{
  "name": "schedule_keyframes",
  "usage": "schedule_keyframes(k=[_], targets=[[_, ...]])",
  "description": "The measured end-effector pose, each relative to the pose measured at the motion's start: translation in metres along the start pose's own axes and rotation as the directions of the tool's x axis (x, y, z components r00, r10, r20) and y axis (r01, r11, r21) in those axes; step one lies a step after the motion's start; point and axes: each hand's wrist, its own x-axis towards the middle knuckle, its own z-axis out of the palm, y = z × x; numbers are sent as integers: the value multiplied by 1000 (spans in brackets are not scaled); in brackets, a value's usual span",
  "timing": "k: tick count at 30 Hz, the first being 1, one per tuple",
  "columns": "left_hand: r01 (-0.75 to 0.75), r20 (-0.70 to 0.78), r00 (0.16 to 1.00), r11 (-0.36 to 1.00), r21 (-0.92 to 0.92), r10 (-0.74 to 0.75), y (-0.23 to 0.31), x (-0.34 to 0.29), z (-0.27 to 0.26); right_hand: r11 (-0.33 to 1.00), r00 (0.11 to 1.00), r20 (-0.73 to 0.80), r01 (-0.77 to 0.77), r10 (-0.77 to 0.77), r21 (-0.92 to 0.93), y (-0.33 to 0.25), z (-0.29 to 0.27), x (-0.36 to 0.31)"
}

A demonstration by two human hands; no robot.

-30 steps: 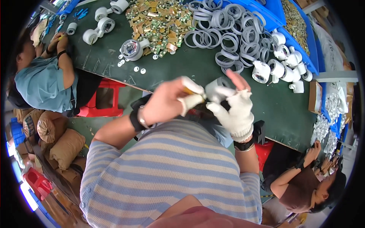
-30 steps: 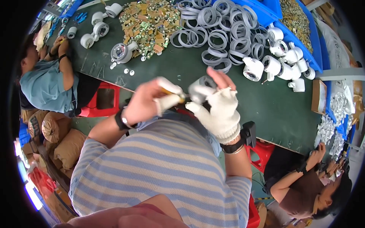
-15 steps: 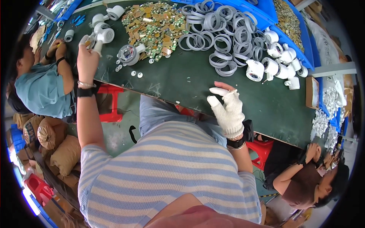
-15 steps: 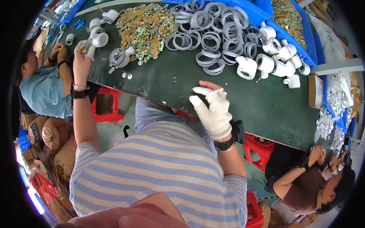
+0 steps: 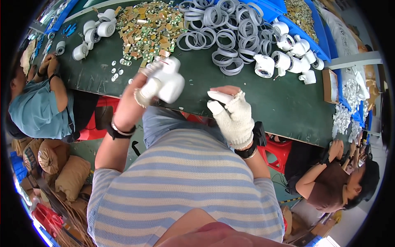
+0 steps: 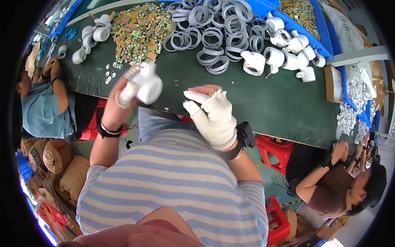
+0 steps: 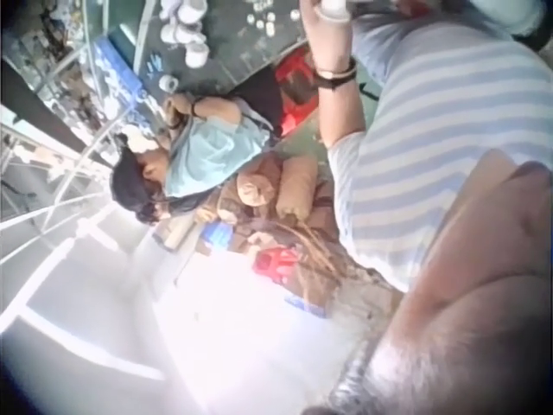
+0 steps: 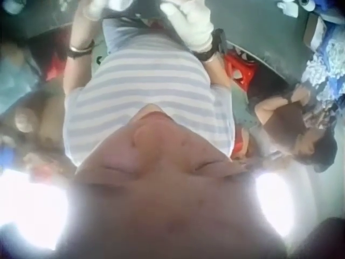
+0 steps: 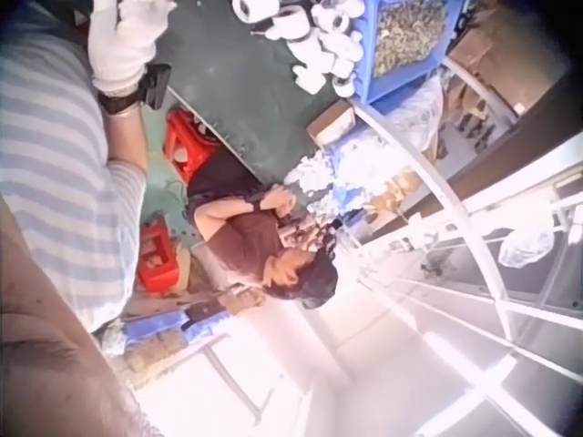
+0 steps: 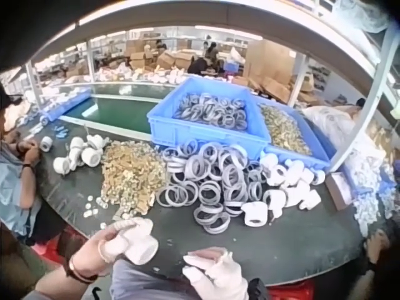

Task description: The person assembles a camera by picking up a circuit board and a housing, inserting the board into the housing, and then pressing a ring onto the assembly. After completing the unit, the person sets it aside on the table and reaches for the next set of components.

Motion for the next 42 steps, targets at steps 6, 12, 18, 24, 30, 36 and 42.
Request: schedule_keyframes(k=[6, 12, 18, 24, 30, 36, 42], targets=[[416, 510, 846, 793, -445, -158, -11, -10, 56, 993, 999, -28, 46, -43, 107, -14, -14, 18], [387, 553, 821, 849, -359, -141, -10, -3, 69, 979, 995, 99, -17, -3, 205, 0, -16, 15], [-276, 250, 942, 940, 201, 223, -15, -4, 54, 476, 886, 106, -340, 451, 811, 1, -5, -4], [-167, 17, 915, 339, 926, 402, -11, 27, -52, 596, 898, 53, -333, 436, 731, 44, -26, -7], [-266, 174, 902, 191, 945, 394, -22, 49, -62, 537, 824, 115, -460, 555, 707, 33, -25, -1], [49, -38, 998, 993, -106, -53, -7, 20, 37, 931, 957, 149, -279, 249, 237, 10, -24, 0], [113, 183, 982, 939, -326, -54, -18, 17, 85, 945, 937, 237, -295, 256, 144, -2, -18, 2]])
